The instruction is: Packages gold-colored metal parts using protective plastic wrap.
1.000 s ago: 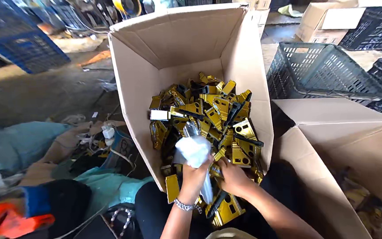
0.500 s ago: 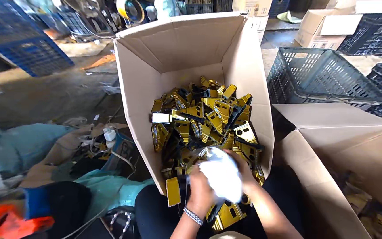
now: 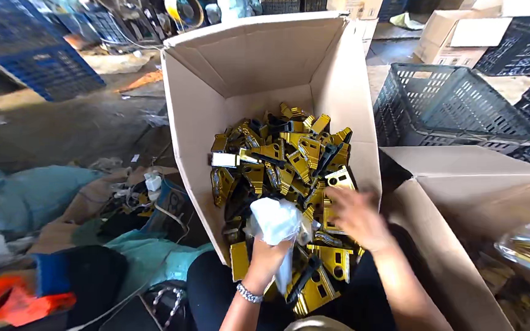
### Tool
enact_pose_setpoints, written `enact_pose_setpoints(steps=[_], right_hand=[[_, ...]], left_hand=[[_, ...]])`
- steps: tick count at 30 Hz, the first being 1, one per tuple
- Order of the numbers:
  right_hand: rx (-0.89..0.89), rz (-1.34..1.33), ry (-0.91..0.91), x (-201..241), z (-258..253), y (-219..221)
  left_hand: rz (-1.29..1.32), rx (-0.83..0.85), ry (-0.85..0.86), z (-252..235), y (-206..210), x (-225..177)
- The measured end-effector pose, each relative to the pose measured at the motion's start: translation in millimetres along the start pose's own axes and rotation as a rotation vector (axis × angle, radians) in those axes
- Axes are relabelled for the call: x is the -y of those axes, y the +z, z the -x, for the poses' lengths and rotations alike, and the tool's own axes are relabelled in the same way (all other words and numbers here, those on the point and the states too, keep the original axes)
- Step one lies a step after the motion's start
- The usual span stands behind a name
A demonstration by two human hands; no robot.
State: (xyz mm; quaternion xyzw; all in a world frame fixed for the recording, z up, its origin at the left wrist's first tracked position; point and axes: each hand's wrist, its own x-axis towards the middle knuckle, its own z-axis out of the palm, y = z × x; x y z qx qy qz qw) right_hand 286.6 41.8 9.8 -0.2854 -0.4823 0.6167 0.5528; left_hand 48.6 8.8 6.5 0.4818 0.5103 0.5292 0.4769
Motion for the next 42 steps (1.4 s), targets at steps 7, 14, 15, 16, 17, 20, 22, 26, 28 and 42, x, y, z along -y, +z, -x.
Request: enact_pose_setpoints(steps=[7, 14, 15, 16, 17, 20, 22, 26, 28, 42], right_hand=[[-0.072, 0.435, 0.353, -24, -6, 55], [0.148, 0.264, 0.519, -18, 10, 32], [0.084, 0.235, 0.487, -17, 10, 31], [0.000, 0.203, 0.461, -16, 8, 31], [-0.071, 0.191, 0.446, -15, 5, 34], [0.123, 0.444, 0.491, 1, -12, 54], [0.338, 0.627, 0.498, 19, -24, 62], [0.083, 0.694, 0.366, 14, -48, 33], [0.085, 1.000, 0.402, -12, -61, 21], [-0.110, 0.578, 0.287, -23, -17, 1]], left_hand=[[0.045, 0.197, -0.089, 6, 11, -3], [-0.237, -0.026, -0.048, -11, -25, 0], [-0.283, -0.138, 0.004, -23, -32, 4], [-0.264, -0.202, 0.016, -31, -37, 5], [-0.191, -0.161, 0.004, -34, -37, 1], [0.084, 0.292, -0.154, -16, -11, -23], [0.164, 0.386, -0.128, -13, 1, -23], [0.000, -0.040, 0.013, -28, -27, -8], [-0.051, -0.205, 0.042, -29, -38, 5], [-0.085, -0.195, 0.082, -15, -30, 13]])
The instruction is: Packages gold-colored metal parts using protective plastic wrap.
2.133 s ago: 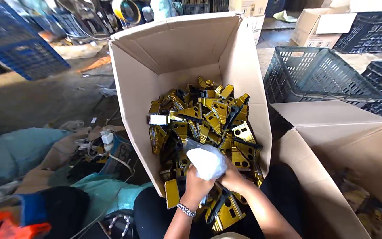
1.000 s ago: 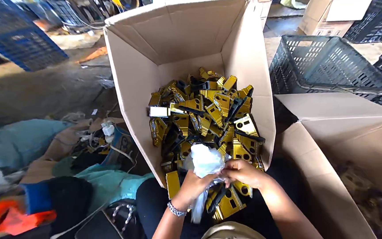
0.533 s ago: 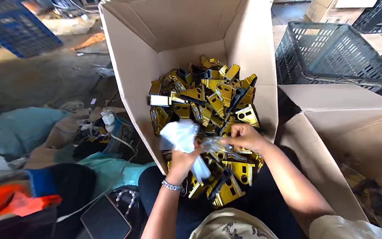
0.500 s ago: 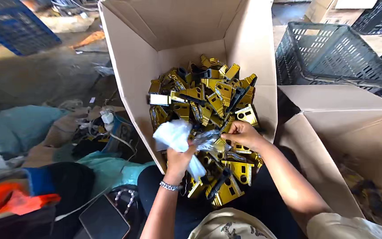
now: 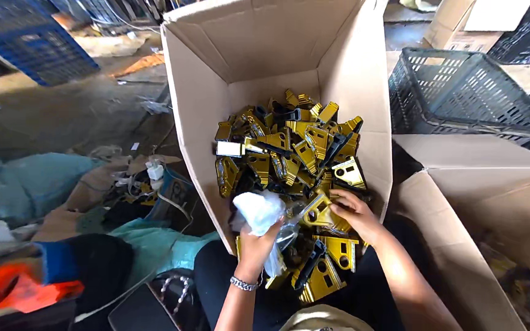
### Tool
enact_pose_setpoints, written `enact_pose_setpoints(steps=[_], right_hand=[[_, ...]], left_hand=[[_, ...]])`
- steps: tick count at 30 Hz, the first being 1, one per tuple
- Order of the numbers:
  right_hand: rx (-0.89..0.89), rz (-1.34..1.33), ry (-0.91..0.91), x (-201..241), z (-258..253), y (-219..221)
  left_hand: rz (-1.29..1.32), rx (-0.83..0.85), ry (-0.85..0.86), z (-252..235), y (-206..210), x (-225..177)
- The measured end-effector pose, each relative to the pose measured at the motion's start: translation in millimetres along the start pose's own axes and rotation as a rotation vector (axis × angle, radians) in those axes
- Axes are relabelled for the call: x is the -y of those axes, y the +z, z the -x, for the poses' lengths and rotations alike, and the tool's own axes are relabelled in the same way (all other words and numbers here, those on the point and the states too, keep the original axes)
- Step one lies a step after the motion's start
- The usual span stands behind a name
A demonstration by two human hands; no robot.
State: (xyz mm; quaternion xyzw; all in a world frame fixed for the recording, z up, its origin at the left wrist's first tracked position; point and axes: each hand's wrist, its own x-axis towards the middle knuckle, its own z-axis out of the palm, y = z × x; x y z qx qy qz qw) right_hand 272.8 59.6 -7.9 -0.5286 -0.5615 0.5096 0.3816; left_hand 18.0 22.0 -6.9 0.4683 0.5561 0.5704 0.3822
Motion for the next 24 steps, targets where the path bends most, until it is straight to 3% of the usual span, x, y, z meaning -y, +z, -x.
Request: enact_pose_setpoints(steps=[3, 8, 11, 14, 16, 18, 21, 24], right_hand=[[-0.039, -0.555, 0.207, -17, 22, -1], [0.140, -0.836, -0.132, -24, 39, -3], [0.225, -0.622, -0.273, 1, 42, -18], [0.307, -0.344, -0.039, 29, 42, -19], [0.182, -0.262, 0.035, 38, 37, -4], [0.044, -0.196, -0.027, 38, 37, 4], [0.200, -0.293, -0.128, 35, 47, 7], [0.045, -0.026, -0.137, 43, 41, 16]], left_hand=[[-0.093, 0.090, 0.045, -1, 20, 5], [-0.136, 0.114, 0.261, -5, 42, 7], [-0.136, 0.153, 0.283, -8, 40, 0], [0.005, 0.281, 0.083, -2, 43, -15], [0.045, 0.231, -0.035, 1, 45, -24], [0.107, 0.151, -0.075, 0, 47, -32], [0.060, 0.161, 0.001, -5, 38, -31], [0.103, 0.227, -0.037, -1, 41, -39]])
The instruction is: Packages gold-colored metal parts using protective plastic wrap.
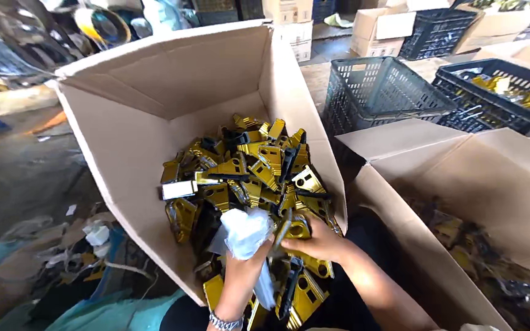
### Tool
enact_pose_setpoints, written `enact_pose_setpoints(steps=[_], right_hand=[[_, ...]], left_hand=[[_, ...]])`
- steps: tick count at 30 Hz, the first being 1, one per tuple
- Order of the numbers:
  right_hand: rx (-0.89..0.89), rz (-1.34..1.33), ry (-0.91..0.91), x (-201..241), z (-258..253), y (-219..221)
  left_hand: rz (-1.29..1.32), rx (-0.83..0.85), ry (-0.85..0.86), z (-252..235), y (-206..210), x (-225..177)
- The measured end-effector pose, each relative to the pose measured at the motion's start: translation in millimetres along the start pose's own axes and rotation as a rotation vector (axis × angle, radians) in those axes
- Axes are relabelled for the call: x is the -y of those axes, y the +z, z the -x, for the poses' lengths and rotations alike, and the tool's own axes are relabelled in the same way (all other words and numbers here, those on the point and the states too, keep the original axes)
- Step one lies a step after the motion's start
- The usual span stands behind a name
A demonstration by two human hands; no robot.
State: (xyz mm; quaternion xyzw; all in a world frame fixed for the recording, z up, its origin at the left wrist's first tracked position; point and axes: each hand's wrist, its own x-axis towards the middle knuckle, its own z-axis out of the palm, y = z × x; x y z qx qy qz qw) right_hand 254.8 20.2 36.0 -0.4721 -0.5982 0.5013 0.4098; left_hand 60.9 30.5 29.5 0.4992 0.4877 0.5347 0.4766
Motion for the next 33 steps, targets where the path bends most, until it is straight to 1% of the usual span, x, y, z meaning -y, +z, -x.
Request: enact_pose_setpoints(steps=[1, 2, 3, 4, 5, 6, 7, 8, 10, 11, 12, 13, 14, 15, 16, 17, 18, 19, 20, 21, 22, 23, 24, 25, 26, 27, 28, 29, 30, 31, 32, 33], right_hand=[[-0.044, 0.207, 0.012, 1, -3, 5], [-0.011, 0.418, 0.069, 5, -6, 11], [0.091, 0.581, 0.144, 9, -8, 19], [0.185, 0.653, 0.207, 7, -8, 28], [0.205, 0.649, 0.221, -3, -8, 33], [0.155, 0.574, 0.209, -15, -9, 35], [0.065, 0.458, 0.165, -28, -10, 35], [-0.014, 0.338, 0.126, -36, -11, 34], [-0.040, 0.177, 0.159, -38, -11, 30], [-0.031, 0.086, 0.169, -35, -11, 27], [-0.026, -0.049, 0.164, -35, -10, 24], [-0.039, -0.178, 0.164, -35, -8, 22], [-0.087, -0.267, 0.172, -36, -7, 21], [-0.150, -0.305, 0.171, -36, -8, 23], [-0.211, -0.295, 0.159, -37, -10, 25], [-0.256, -0.256, 0.149, -37, -12, 28], [-0.293, -0.214, 0.147, -34, -13, 30], [-0.349, -0.223, 0.119, -38, -12, 31], [-0.401, -0.301, 0.064, -46, -10, 27], [-0.435, -0.466, 0.006, -51, -4, 17], [-0.449, -0.695, -0.096, -55, 3, 4], [-0.425, -0.975, -0.246, -57, 10, -11], [-0.307, -1.212, -0.441, -60, 9, -27], [-0.164, -1.288, -0.561, -59, 4, -40], [-0.137, -1.190, -0.518, -53, 0, -42], [-0.128, -0.996, -0.370, -48, -4, -35], [-0.080, -0.745, -0.192, -42, -6, -23], [0.005, -0.525, -0.055, -33, -9, -8], [0.021, -0.369, 0.021, -25, -13, 6], [-0.019, -0.284, 0.047, -21, -15, 17], [-0.072, -0.242, 0.061, -20, -17, 22], [-0.105, -0.198, 0.081, -20, -16, 24]], left_hand=[[0.031, -0.020, -0.006, 1, 5, -3], [0.048, -0.043, -0.001, 0, 9, -5], [0.031, -0.052, 0.015, 0, 12, -6], [-0.043, -0.031, 0.056, 2, 13, -4], [-0.168, 0.017, 0.130, 5, 12, 1], [-0.319, 0.058, 0.237, 7, 9, 9], [-0.463, 0.077, 0.347, 6, 9, 17], [-0.578, 0.101, 0.418, 7, 9, 22], [-0.708, 0.078, 0.492, 7, 11, 30], [-0.707, 0.018, 0.470, 6, 11, 35], [-0.643, -0.058, 0.406, 5, 10, 39], [-0.523, -0.128, 0.328, 6, 10, 41], [-0.420, -0.152, 0.291, 9, 11, 40], [-0.367, -0.115, 0.295, 17, 13, 38], [-0.353, -0.024, 0.321, 28, 17, 30], [-0.361, 0.102, 0.369, 38, 22, 22], [-0.361, 0.200, 0.452, 43, 26, 19], [-0.325, 0.262, 0.486, 46, 26, 18], [-0.257, 0.271, 0.442, 47, 21, 17], [-0.175, 0.219, 0.343, 45, 14, 16], [-0.083, 0.170, 0.182, 41, 2, 13], [0.002, 0.113, 0.010, 35, -9, 7], [0.044, 0.057, -0.109, 28, -18, 3], [0.037, 0.016, -0.154, 24, -24, 3], [-0.003, 0.003, -0.127, 22, -26, 7], [-0.058, 0.005, -0.060, 22, -23, 14], [-0.094, 0.019, 0.005, 21, -17, 20], [-0.100, 0.029, 0.060, 20, -8, 25], [-0.085, 0.037, 0.092, 21, 1, 29], [-0.072, 0.056, 0.079, 23, 5, 29], [-0.050, 0.088, 0.043, 25, 6, 26], [-0.007, 0.126, -0.028, 25, 6, 21]])
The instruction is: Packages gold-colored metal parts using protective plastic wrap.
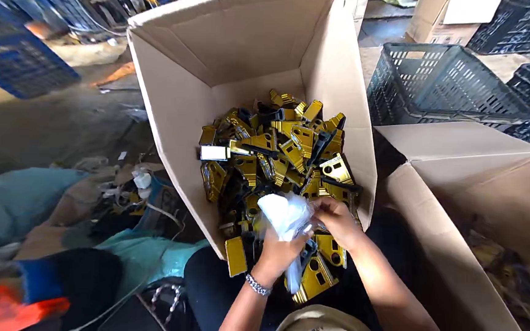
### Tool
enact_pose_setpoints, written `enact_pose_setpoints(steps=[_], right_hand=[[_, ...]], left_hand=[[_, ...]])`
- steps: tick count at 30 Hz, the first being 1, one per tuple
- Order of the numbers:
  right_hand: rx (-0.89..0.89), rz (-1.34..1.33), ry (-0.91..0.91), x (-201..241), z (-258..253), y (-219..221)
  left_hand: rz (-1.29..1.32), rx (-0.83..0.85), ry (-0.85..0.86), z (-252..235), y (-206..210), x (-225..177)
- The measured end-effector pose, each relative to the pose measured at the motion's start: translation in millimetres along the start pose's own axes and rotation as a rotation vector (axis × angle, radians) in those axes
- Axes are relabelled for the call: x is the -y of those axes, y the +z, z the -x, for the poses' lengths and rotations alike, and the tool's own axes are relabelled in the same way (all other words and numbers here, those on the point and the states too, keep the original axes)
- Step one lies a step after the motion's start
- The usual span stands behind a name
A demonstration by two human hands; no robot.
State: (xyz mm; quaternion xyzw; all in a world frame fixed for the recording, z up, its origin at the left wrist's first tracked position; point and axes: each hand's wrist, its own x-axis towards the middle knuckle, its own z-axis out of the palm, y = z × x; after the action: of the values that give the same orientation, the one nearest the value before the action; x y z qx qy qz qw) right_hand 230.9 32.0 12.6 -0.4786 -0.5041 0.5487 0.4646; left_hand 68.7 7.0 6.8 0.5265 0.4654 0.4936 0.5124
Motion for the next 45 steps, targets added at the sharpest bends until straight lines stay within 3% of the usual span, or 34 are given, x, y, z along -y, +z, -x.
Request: enact_pose_setpoints(steps=[2, 4, 6, 9, 11, 14, 16, 17, 18, 21, 23, 26, 29, 32, 34, 37, 40, 42, 45], right_hand=[[0.006, 0.108, 0.059, -5, 7, 3], [0.060, 0.106, 0.119, -7, 12, 2], [0.096, 0.053, 0.106, -6, 14, -4], [-0.010, 0.119, 0.043, -6, 15, 2], [0.049, 0.167, 0.044, -5, 21, 3], [0.261, -0.045, 0.128, -4, 29, -11], [0.129, -0.157, 0.132, -3, 31, -12], [0.064, -0.153, 0.125, -1, 29, -10], [0.067, -0.083, 0.119, 2, 28, -6], [0.374, 0.253, 0.057, 14, 26, 0], [0.396, 0.341, 0.052, 23, 13, -10], [0.173, 0.406, 0.087, 21, -20, -41], [0.072, 0.904, 0.142, 7, -60, -67], [0.205, 1.454, 0.289, -26, -72, -78], [0.182, 1.543, 0.263, -31, -61, -82], [0.019, 1.229, 0.202, -10, -43, -91], [-0.440, 0.428, -0.144, 6, -18, -76], [-0.405, -0.198, -0.142, 20, 0, -54], [-0.129, -0.535, 0.026, 23, 9, -28]], left_hand=[[0.129, 0.062, -0.171, 4, -4, -11], [0.084, 0.069, -0.253, 4, -9, -16], [-0.038, 0.086, -0.189, 8, -13, -11], [-0.105, 0.108, -0.097, 13, -8, -10], [-0.147, 0.103, 0.019, 8, -12, -5], [-0.310, -0.193, 0.090, -20, -44, 12], [-0.291, -0.286, 0.059, -28, -59, 14], [-0.184, -0.210, 0.017, -24, -56, 5], [-0.053, -0.073, -0.045, -16, -48, -6], [0.092, 0.237, -0.147, 3, -22, -18], [-0.041, 0.132, -0.058, 0, -29, -11], [-0.247, -0.101, 0.130, -9, -49, 11], [-0.191, -0.241, 0.125, -14, -46, 15], [-0.056, -0.299, 0.062, -10, -34, 5], [-0.056, -0.305, 0.083, -11, -30, 4], [-0.108, -0.252, 0.074, -16, -22, 11], [-0.070, -0.243, -0.014, -27, -4, 11], [0.040, -0.251, -0.057, -34, 12, 8], [0.199, -0.281, -0.125, -35, 29, -3]])
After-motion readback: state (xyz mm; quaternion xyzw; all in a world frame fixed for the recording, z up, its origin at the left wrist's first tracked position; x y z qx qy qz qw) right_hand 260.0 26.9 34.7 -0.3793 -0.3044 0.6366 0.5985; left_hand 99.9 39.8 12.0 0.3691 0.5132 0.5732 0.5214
